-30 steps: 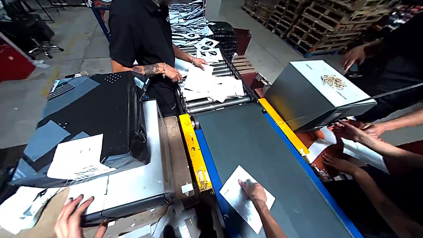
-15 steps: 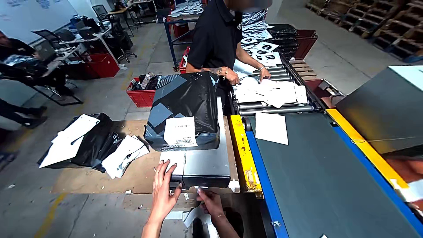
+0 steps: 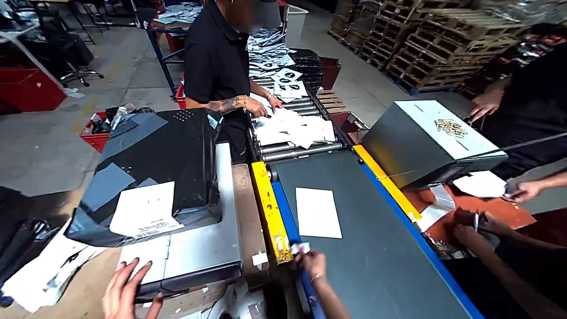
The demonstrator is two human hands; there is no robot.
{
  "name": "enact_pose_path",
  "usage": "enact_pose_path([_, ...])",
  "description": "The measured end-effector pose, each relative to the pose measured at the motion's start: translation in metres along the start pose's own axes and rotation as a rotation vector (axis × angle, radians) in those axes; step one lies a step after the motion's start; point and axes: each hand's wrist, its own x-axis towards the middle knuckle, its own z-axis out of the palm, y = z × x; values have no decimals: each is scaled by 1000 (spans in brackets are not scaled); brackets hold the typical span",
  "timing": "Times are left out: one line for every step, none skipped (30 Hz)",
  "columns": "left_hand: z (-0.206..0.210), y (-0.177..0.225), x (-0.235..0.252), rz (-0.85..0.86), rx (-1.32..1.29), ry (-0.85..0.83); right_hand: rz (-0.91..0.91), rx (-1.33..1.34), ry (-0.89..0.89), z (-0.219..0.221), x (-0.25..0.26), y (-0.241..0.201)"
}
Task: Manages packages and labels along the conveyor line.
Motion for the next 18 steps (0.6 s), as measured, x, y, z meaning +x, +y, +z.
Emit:
enact_pose_path([2,0,0,4,10,5,52,-33,123,-27,42,7])
enact_pose_path([4,0,0,4,15,9,117,-89,205,-49,75,14])
enact_pose_path([5,0,-1,-6,24,8,195,-153,230,-66,97,24])
enact_pose_path([6,1,-2,-15,35,12,271,-222,218,-77,106,37])
enact_pose_path([8,1,-1,-21,41,21,316,-299,203,-87,103,51])
enact_pose_path([10,2,1,-24,48,34,347,-400,185,-99,92,61])
enact_pose_path([12,4,2,-35,54,46,375,-535,170,-110,77,69])
enact_pose_path([11,7,0,-51,57,64,399,-662,160,-118,57,78])
enact_pose_path([8,8,-2,-65,52,76,414,-760,154,-123,34,86])
enact_pose_path([6,8,-2,-74,44,79,397,-816,149,-123,11,89])
enact_pose_path([4,7,-1,-84,36,82,330,-842,132,-116,-11,86])
enact_pose_path([3,4,-1,-94,27,87,232,-841,93,-98,-34,81])
enact_pose_path([3,3,-4,-108,20,89,120,-792,20,-70,-59,72])
enact_pose_path([3,2,-7,-120,18,87,7,-675,-83,-31,-86,61])
enact_pose_path([2,1,-8,-129,14,83,-107,-501,-198,14,-112,46])
enact_pose_path([2,0,-7,-132,13,77,-199,-313,-319,62,-133,35])
enact_pose_path([2,-1,-7,-130,12,69,-237,-115,-438,106,-149,24])
enact_pose_path([2,-2,-8,-124,12,59,-211,67,-529,142,-162,9])
